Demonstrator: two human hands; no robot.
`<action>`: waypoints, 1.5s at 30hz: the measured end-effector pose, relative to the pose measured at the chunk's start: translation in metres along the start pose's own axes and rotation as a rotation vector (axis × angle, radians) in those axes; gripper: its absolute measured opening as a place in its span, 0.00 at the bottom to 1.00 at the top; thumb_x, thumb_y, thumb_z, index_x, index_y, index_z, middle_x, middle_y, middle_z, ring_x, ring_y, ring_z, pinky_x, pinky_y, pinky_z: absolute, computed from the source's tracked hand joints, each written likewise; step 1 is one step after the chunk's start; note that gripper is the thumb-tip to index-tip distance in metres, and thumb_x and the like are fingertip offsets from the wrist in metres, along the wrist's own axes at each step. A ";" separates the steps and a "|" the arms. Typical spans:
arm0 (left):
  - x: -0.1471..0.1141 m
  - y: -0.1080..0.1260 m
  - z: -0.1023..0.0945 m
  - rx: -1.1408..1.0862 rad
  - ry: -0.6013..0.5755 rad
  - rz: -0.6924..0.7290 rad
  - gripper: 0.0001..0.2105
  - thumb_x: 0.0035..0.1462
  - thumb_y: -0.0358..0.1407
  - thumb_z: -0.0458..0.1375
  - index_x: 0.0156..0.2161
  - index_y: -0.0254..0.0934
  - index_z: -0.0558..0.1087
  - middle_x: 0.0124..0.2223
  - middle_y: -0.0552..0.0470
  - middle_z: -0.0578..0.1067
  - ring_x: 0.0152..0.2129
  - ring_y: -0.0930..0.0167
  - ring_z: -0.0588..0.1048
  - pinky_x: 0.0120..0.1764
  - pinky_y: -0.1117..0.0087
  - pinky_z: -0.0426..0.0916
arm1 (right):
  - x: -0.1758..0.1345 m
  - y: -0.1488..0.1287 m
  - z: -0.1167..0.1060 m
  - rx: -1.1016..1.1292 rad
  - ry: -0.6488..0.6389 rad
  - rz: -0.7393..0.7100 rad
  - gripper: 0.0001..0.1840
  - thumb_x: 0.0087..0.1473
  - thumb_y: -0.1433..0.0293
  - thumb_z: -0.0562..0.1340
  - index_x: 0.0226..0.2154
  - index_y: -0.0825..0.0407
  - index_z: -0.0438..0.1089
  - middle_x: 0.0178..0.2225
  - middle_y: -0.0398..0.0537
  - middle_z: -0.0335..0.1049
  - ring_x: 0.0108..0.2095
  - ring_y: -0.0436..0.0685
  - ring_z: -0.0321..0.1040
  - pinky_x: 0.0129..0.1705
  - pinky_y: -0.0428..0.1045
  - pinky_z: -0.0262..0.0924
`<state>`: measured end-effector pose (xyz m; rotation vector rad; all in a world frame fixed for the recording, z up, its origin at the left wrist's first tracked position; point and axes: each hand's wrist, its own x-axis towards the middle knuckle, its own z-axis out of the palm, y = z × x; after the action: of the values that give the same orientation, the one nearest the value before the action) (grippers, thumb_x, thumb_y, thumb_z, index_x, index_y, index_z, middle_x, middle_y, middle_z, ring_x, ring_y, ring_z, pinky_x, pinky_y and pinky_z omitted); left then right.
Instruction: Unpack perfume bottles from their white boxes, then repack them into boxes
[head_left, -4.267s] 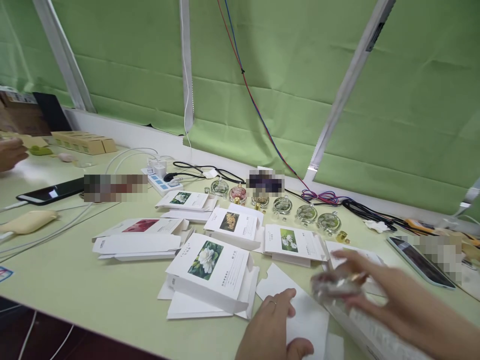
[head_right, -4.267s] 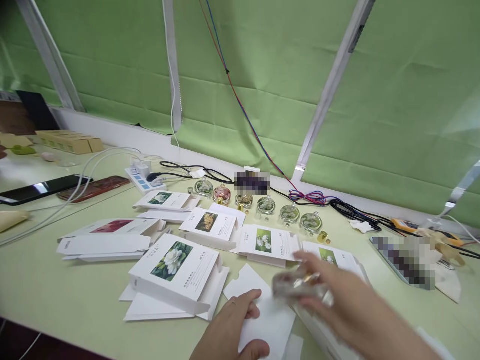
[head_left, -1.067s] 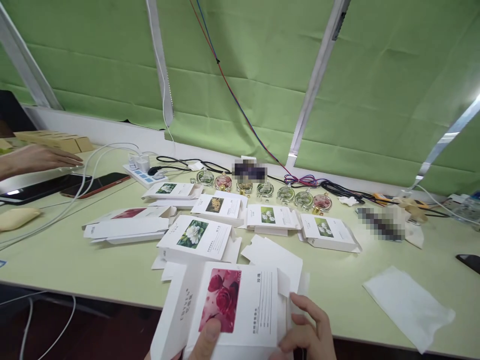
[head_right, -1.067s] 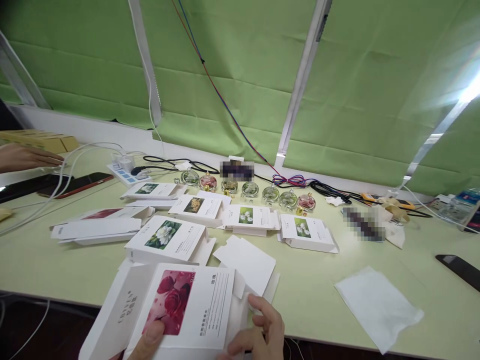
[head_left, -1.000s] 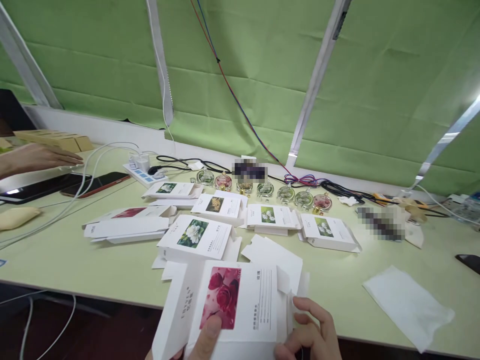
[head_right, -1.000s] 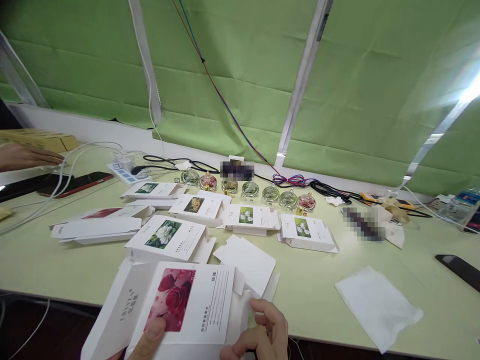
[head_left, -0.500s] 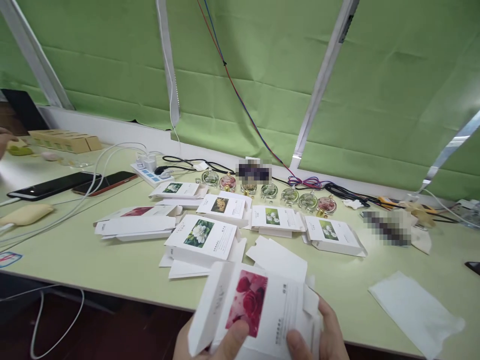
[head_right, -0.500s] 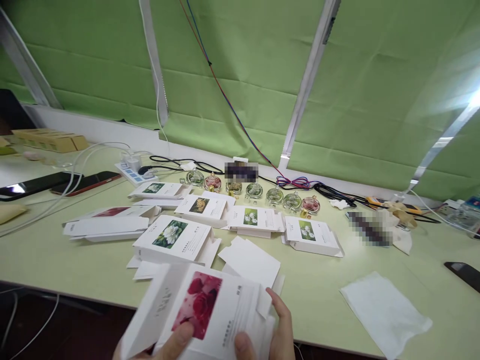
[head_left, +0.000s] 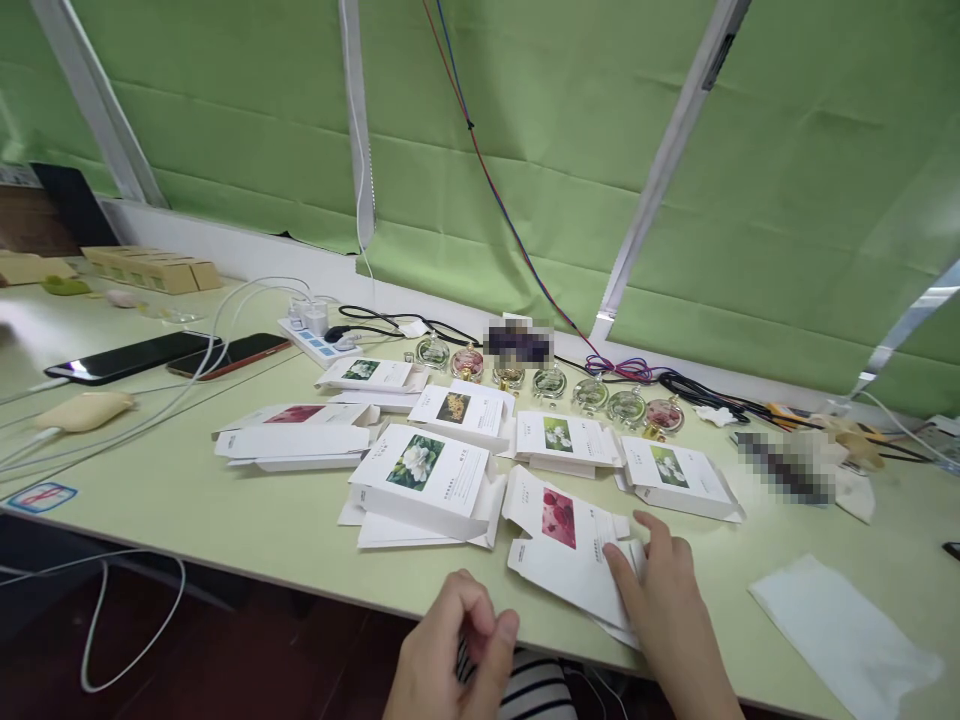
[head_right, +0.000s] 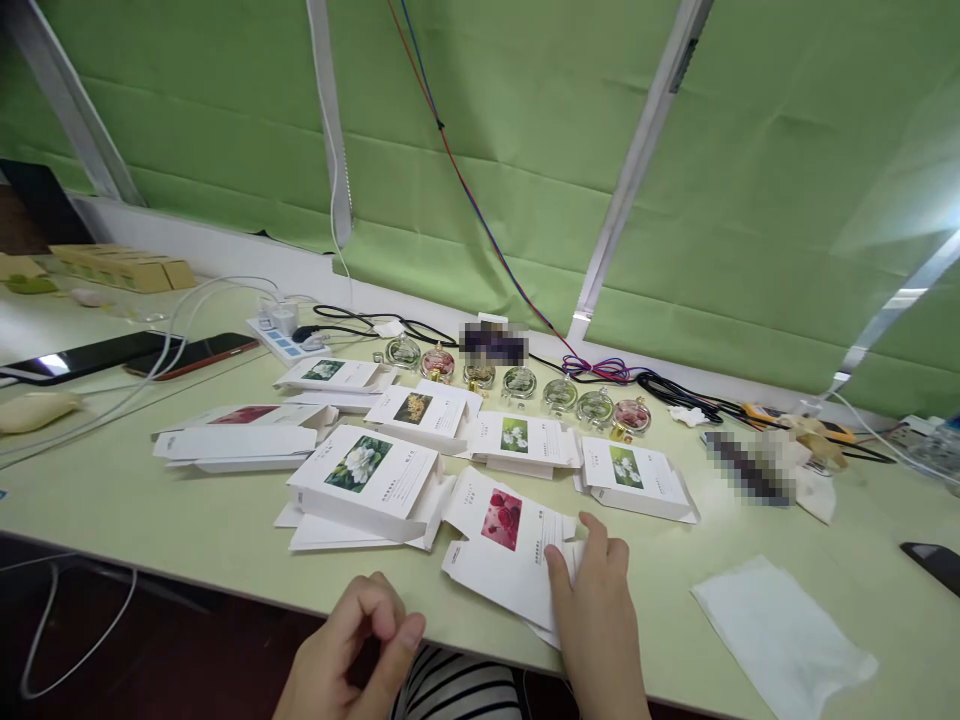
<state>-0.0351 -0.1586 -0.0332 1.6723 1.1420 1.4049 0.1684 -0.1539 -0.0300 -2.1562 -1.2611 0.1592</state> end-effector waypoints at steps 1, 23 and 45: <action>0.005 0.002 0.002 0.067 -0.064 0.111 0.08 0.56 0.34 0.51 0.26 0.38 0.60 0.23 0.58 0.63 0.19 0.77 0.63 0.24 0.78 0.62 | 0.000 0.002 0.007 -0.090 0.040 -0.041 0.25 0.55 0.58 0.50 0.49 0.57 0.61 0.41 0.60 0.63 0.41 0.67 0.66 0.39 0.58 0.62; 0.051 -0.008 0.065 0.659 -0.668 0.304 0.28 0.55 0.44 0.55 0.58 0.34 0.58 0.58 0.47 0.63 0.55 0.61 0.60 0.54 0.55 0.58 | 0.012 0.028 0.036 -0.360 0.054 -0.720 0.21 0.57 0.73 0.46 0.50 0.56 0.65 0.53 0.52 0.64 0.53 0.60 0.61 0.51 0.58 0.61; 0.047 -0.011 0.058 0.590 -0.642 0.262 0.21 0.56 0.35 0.55 0.55 0.34 0.63 0.56 0.48 0.66 0.54 0.63 0.63 0.55 0.57 0.58 | 0.002 0.039 0.054 -0.216 0.153 -0.788 0.29 0.46 0.84 0.45 0.48 0.56 0.66 0.49 0.51 0.69 0.49 0.56 0.66 0.50 0.55 0.62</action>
<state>0.0208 -0.1085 -0.0356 2.5146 1.0206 0.5689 0.1770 -0.1411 -0.0954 -1.6326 -1.9867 -0.4766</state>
